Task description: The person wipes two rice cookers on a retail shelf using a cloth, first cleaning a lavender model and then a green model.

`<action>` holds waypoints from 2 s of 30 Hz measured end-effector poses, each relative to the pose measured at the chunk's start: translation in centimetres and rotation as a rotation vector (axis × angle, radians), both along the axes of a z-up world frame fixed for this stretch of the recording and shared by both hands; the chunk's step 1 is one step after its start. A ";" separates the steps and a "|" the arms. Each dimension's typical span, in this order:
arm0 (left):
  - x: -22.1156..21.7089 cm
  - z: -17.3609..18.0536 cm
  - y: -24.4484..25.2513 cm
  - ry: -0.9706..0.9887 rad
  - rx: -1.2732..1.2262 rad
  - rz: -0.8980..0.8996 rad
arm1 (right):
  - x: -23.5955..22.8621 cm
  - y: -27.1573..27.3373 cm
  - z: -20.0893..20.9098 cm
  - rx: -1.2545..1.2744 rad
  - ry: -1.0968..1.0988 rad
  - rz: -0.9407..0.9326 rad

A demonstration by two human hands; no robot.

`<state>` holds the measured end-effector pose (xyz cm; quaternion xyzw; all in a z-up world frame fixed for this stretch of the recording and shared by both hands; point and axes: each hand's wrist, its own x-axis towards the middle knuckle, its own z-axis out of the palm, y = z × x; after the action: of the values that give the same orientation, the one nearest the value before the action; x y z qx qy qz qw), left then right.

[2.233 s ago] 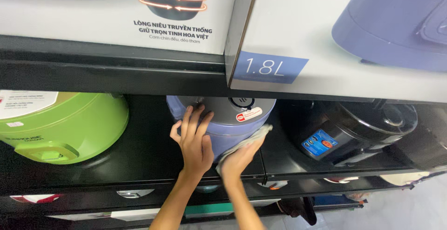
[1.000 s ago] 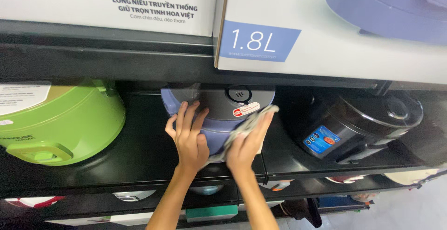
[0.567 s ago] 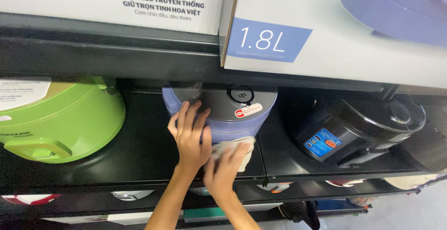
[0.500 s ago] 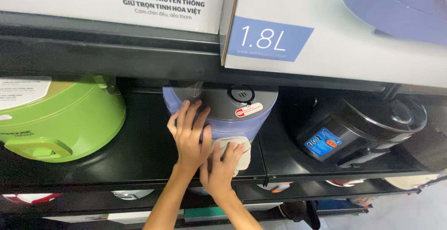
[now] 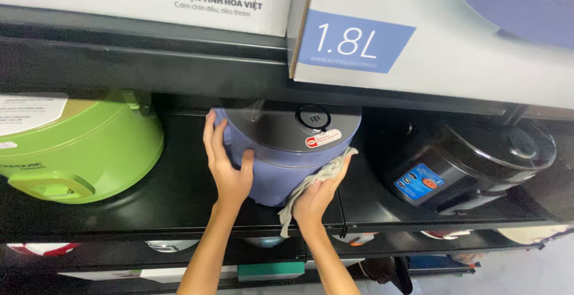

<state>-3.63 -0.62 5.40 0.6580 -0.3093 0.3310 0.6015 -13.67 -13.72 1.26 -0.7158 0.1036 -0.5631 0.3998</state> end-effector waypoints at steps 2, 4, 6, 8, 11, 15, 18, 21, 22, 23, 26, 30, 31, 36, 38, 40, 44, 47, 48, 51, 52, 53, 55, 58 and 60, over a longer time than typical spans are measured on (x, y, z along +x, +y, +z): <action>-0.2 -0.2 0.4 -0.009 0.009 0.022 | -0.2 0.5 -0.2 0.015 0.034 -0.024; -0.3 -0.1 0.2 -0.013 0.016 0.036 | 0.0 0.5 -0.2 0.030 0.041 -0.030; -0.7 -0.2 0.3 0.000 0.025 0.059 | -0.4 0.7 -0.4 0.035 0.048 -0.025; -1.0 0.2 0.0 -0.021 0.013 0.100 | -0.2 0.3 -0.2 0.015 0.035 -0.007; -2.6 0.5 -0.1 -0.052 0.015 0.162 | 0.2 -1.2 -0.7 0.099 0.031 0.024; -5.3 0.8 -1.0 -0.040 0.037 0.229 | 0.9 -3.9 -1.9 0.166 0.026 0.108; -6.5 0.4 -1.2 -0.043 0.061 0.279 | 1.4 -4.4 -2.7 0.348 0.039 0.152; -6.2 -0.6 -0.6 -0.066 0.126 0.344 | 1.8 -2.5 -2.9 0.485 -0.010 0.125; -5.4 -0.8 -0.1 -0.075 0.115 0.341 | 1.4 -1.1 -3.0 0.474 -0.030 0.111; -4.5 -0.9 0.5 -0.083 0.103 0.338 | 1.2 0.3 -3.1 0.460 -0.051 0.096; -2.7 -1.0 1.1 -0.089 0.120 0.357 | 0.4 4.8 -4.5 0.158 -0.036 -0.052; -1.1 -0.5 0.9 0.003 -0.061 0.073 | 0.5 5.3 -5.7 -0.482 0.115 -0.234; -0.9 -0.5 0.8 0.025 -0.080 0.056 | 0.7 4.6 -5.5 -0.522 0.119 -0.226; -1.2 -1.4 -0.3 0.107 -0.162 0.004 | 1.9 -0.2 -2.6 -0.551 0.052 -0.242; -2.0 -1.4 -0.4 0.146 -0.171 0.005 | 2.0 -1.2 -1.2 -0.504 0.018 -0.225; -2.7 -1.1 -0.8 0.169 -0.175 0.012 | 1.6 -1.5 0.2 -0.321 -0.021 -0.119; -4.3 -0.8 -2.5 0.187 -0.188 0.045 | 1.3 -1.5 1.3 0.043 -0.115 0.092; -5.1 -0.8 -3.4 0.220 -0.194 0.063 | 1.0 -1.5 0.1 0.134 -0.061 0.075; -5.2 -0.8 -3.7 0.234 -0.195 0.072 | 0.8 -1.3 -0.7 0.148 -0.040 0.048; -5.0 -1.1 -3.9 0.201 -0.215 0.044 | 0.0 1.0 -4.0 0.124 0.059 -0.023; -4.9 -1.2 -3.8 0.185 -0.202 0.055 | -0.3 2.0 -5.3 0.073 0.113 -0.054; -4.7 -1.3 -3.6 0.167 -0.189 0.063 | -0.6 2.7 -6.7 0.021 0.165 -0.086; -4.5 -1.5 -3.3 0.152 -0.166 0.075 | -0.9 3.9 -9.0 -0.211 0.232 -0.118; -4.4 -1.8 -2.5 0.136 -0.126 0.080 | -0.4 3.3 -10.1 -0.471 0.354 -0.112; -4.1 -1.8 -1.9 0.104 -0.087 0.067 | 0.1 2.1 -8.7 -0.614 0.333 -0.133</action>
<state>-7.70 -2.50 3.56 0.6575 -0.2406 0.3292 0.6336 -13.55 -11.65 -7.45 -0.8764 0.0395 -0.4682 0.1060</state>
